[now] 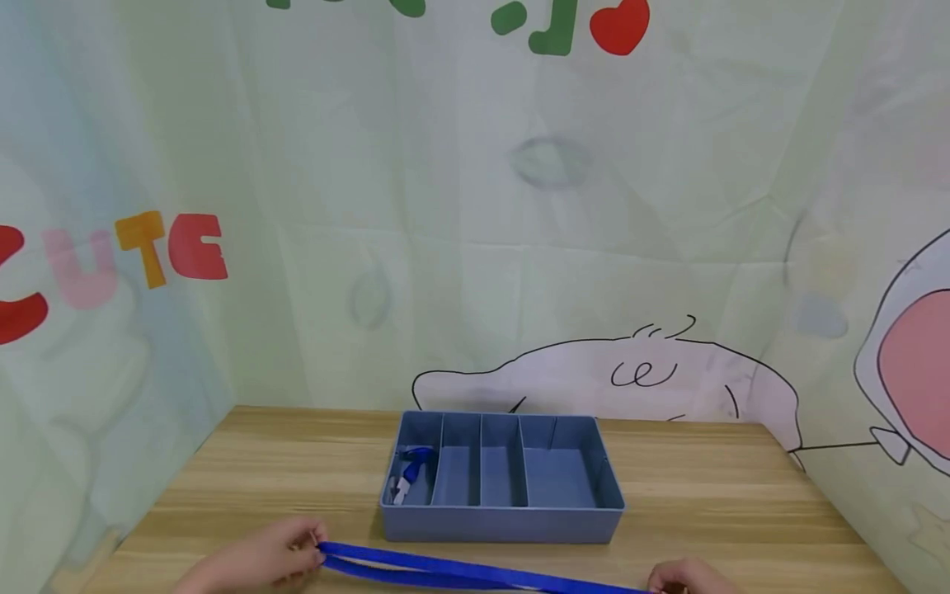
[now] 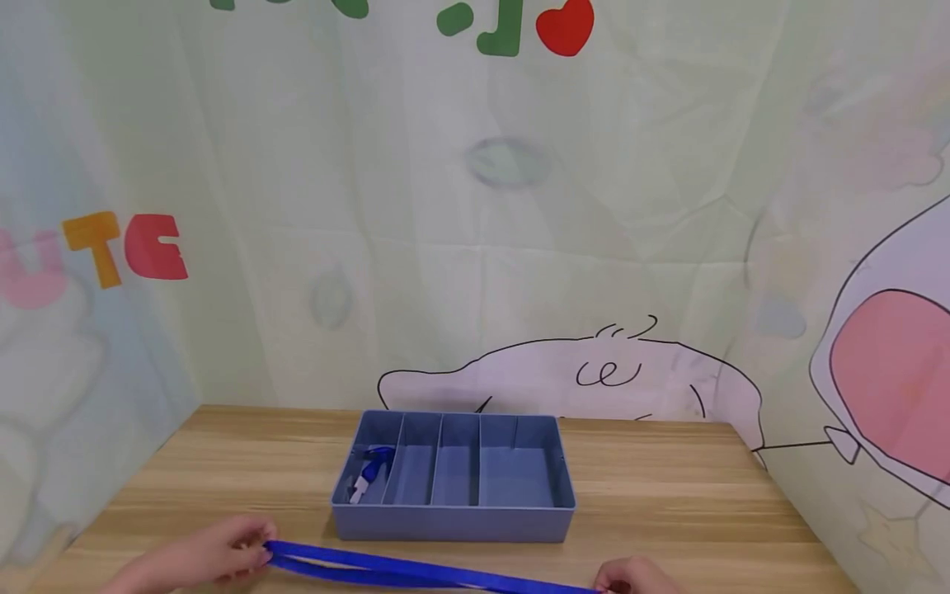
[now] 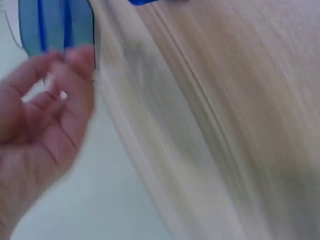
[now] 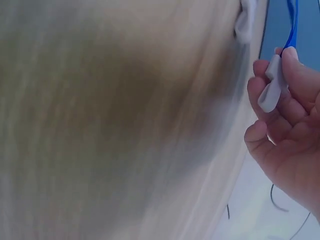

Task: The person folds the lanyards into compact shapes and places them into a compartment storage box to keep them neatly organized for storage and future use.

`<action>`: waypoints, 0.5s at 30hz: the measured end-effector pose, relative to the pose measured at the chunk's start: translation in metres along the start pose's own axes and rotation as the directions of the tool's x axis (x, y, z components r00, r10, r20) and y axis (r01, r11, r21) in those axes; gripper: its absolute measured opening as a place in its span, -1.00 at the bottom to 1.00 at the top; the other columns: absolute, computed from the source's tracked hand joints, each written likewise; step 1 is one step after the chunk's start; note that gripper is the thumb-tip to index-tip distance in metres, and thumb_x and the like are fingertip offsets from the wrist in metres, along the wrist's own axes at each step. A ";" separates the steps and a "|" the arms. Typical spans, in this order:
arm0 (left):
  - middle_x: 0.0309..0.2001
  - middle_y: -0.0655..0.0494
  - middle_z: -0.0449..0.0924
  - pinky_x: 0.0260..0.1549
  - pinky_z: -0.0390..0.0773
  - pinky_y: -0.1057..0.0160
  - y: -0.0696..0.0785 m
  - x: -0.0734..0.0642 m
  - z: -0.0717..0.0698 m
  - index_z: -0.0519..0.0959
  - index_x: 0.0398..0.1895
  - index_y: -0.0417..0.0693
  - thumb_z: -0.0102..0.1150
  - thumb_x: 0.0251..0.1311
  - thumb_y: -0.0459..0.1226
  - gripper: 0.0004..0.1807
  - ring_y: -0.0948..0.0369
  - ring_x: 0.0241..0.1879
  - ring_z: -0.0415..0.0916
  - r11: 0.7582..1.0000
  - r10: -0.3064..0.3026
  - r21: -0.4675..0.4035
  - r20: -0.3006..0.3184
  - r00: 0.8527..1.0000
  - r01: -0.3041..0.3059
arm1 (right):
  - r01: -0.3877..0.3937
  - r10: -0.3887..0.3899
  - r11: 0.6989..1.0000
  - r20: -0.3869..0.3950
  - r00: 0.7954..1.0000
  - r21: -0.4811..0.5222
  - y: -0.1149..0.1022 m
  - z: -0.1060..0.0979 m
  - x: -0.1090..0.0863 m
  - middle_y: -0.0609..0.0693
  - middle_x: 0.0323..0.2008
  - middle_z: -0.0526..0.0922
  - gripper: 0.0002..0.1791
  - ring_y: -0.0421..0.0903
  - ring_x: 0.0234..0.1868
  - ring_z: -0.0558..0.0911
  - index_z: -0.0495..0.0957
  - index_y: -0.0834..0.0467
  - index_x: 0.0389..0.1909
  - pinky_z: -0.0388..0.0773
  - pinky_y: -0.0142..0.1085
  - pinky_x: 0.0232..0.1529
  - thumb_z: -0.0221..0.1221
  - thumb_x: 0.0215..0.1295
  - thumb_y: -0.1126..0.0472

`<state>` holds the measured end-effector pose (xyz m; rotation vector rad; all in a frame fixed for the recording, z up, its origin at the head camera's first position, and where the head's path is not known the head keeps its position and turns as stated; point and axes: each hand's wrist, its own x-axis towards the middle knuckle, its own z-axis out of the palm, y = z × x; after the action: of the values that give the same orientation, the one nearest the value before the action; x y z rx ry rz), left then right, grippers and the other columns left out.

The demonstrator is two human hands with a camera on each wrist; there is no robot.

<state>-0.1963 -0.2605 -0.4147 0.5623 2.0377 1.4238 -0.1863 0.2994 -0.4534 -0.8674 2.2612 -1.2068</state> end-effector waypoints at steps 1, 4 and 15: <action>-0.45 0.12 0.45 -0.58 0.30 0.45 -0.001 -0.002 -0.003 0.39 -0.26 -0.21 -0.15 0.38 -0.38 -0.90 0.31 -0.53 0.33 0.996 0.023 -0.088 0.047 0.999 -0.019 | 0.055 -0.055 0.998 0.006 0.998 -0.014 0.001 -0.002 0.000 -0.28 -0.50 0.49 -0.93 -0.46 -0.44 0.41 0.49 0.28 -0.45 0.33 -0.49 -0.54 0.08 0.19 0.38; -0.37 0.17 0.50 -0.50 0.38 0.48 -0.002 -0.005 -0.010 0.38 -0.23 -0.13 -0.21 0.42 -0.37 -0.88 0.37 -0.45 0.40 0.956 0.094 -0.291 0.166 0.982 -0.043 | 0.087 -0.090 0.993 0.029 0.996 0.084 0.001 -0.008 -0.003 -0.25 -0.45 0.54 -0.85 -0.44 -0.40 0.45 0.49 0.36 -0.39 0.39 -0.50 -0.47 -0.01 0.31 0.40; -0.34 0.18 0.51 -0.37 0.50 0.52 0.004 -0.002 -0.010 0.48 -0.37 0.03 -0.11 0.40 -0.23 -0.81 0.40 -0.38 0.45 0.927 0.007 -0.375 0.055 0.998 0.014 | -0.200 0.224 0.879 -0.005 0.975 0.432 -0.017 -0.019 -0.014 -0.01 -0.42 0.62 -0.57 -0.18 -0.41 0.56 0.47 0.53 -0.17 0.51 -0.46 -0.38 0.12 0.31 0.15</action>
<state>-0.2015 -0.2679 -0.4082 0.4262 1.6597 1.7210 -0.1824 0.3128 -0.4279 -0.4095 1.9477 -1.5537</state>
